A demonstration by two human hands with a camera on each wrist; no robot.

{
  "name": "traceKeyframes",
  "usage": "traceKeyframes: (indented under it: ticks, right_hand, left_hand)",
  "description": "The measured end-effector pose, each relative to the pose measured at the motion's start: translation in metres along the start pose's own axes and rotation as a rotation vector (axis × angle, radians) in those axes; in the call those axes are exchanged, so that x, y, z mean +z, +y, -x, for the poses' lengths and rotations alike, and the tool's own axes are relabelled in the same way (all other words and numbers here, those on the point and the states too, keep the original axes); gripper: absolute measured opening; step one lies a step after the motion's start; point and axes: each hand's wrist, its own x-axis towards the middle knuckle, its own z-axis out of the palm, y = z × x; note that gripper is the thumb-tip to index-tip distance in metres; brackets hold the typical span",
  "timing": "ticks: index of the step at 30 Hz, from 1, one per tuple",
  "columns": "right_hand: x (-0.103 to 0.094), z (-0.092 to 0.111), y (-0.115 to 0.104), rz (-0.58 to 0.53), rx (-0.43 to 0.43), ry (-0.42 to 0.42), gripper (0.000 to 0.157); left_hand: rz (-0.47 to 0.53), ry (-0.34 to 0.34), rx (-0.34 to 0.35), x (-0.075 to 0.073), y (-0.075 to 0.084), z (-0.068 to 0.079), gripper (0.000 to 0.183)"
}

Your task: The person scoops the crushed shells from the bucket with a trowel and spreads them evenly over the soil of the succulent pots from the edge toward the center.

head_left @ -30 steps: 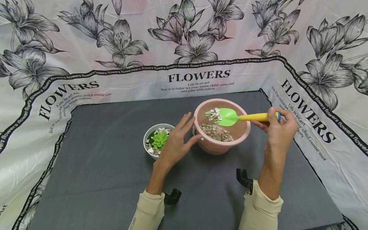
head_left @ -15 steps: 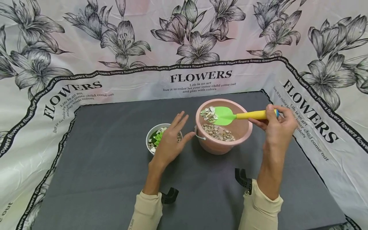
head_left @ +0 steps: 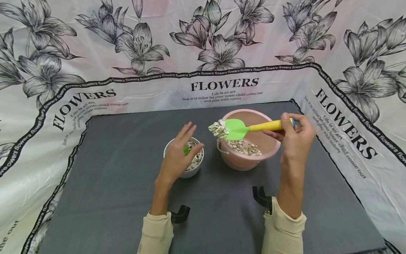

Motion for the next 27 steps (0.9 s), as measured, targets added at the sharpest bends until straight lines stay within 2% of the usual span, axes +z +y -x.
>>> traceKeyframes:
  ticks: [6, 12, 18, 22, 27]
  right_hand:
    - [0.008, 0.003, 0.004, 0.019, 0.007, -0.038, 0.012]
    - [0.018, 0.007, 0.009, 0.017, 0.011, -0.069, 0.007]
    - [0.027, 0.014, 0.018, 0.089, 0.054, -0.12, 0.007]
    - [0.033, 0.021, 0.025, 0.122, 0.09, -0.147, 0.006]
    - [0.042, 0.025, 0.034, 0.14, 0.086, -0.195, 0.016]
  left_hand:
    - [-0.006, 0.011, -0.013, -0.01, -0.01, 0.004, 0.064]
    - [-0.01, 0.018, -0.038, -0.023, -0.021, 0.008, 0.066]
    - [-0.038, 0.014, -0.061, -0.032, -0.034, 0.017, 0.069]
    - [-0.011, -0.017, -0.086, -0.037, -0.042, 0.024, 0.075]
    - [0.016, -0.099, -0.116, -0.045, -0.052, 0.033, 0.092]
